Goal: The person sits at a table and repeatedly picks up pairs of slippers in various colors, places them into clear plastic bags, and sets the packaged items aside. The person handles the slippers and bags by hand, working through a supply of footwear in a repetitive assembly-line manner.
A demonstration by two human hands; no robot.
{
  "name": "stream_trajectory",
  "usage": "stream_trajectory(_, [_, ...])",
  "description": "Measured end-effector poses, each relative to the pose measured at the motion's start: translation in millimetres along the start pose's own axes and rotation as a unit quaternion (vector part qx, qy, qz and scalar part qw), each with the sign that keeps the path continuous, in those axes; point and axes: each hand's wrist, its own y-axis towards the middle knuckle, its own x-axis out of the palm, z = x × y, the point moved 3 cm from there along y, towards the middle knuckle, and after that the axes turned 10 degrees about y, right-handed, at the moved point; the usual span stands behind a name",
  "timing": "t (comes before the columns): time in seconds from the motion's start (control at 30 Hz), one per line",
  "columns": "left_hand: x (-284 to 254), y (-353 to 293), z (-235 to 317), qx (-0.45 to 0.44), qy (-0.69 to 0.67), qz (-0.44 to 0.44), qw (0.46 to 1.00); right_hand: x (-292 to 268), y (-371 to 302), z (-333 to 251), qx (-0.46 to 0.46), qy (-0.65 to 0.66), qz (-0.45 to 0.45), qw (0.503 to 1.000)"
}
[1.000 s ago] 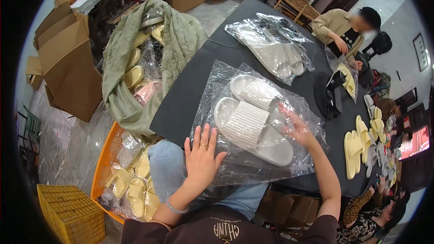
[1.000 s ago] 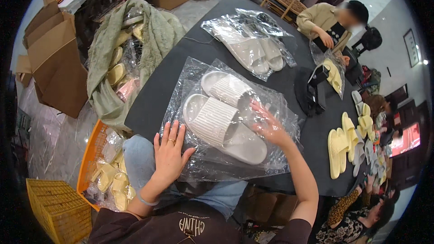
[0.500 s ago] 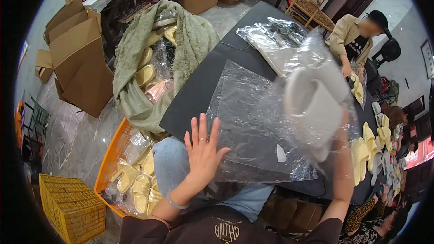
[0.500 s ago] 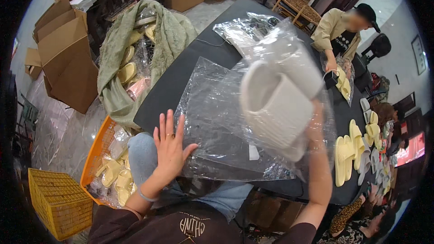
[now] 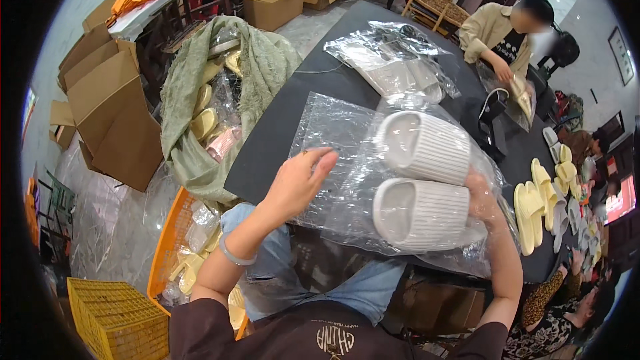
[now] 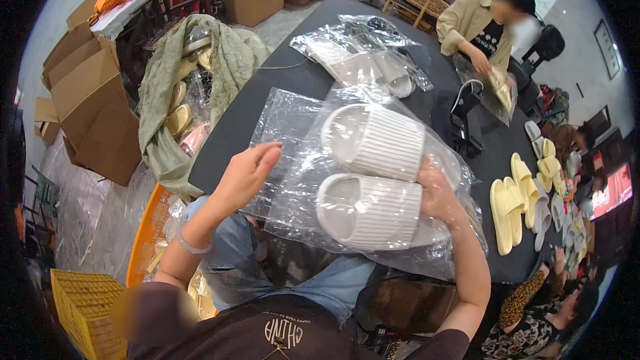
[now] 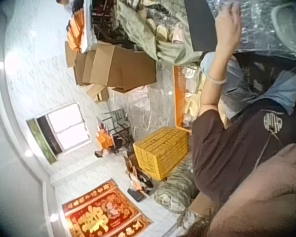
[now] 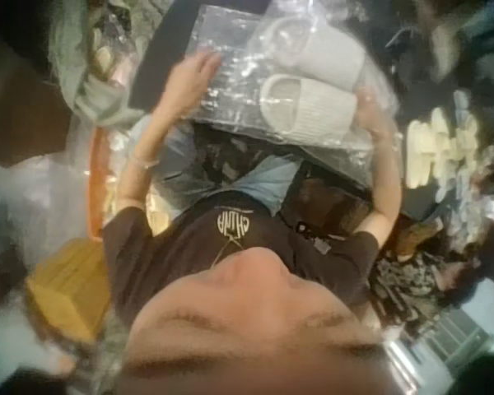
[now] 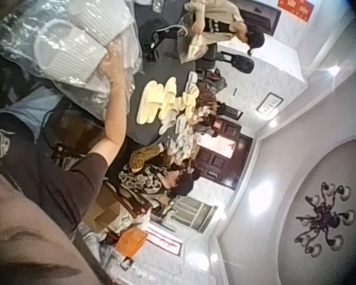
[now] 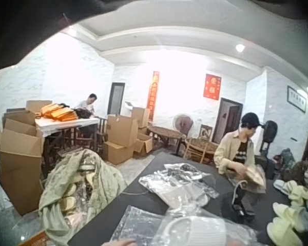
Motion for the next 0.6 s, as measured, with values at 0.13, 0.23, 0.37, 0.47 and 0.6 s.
stream_trajectory(0.13, [7,-4,16,-0.126,-0.219,-0.132,0.958,30,24,6,-0.043,0.018,-0.013,0.999])
stream_trajectory(0.23, [8,-1,-3,-0.114,-0.178,-0.024,0.977,35,37,5,-0.079,0.020,-0.026,0.996])
stream_trajectory(0.37, [-2,-1,-33,-0.134,-0.113,0.063,0.982,-11,-2,42,-0.001,-0.120,0.008,0.993])
stream_trajectory(0.47, [7,1,-54,-0.092,-0.022,0.092,0.991,-67,-55,85,0.075,-0.167,0.124,0.975])
stream_trajectory(0.6, [7,3,-33,-0.141,-0.003,0.033,0.990,-140,-127,101,0.212,-0.046,0.371,0.903])
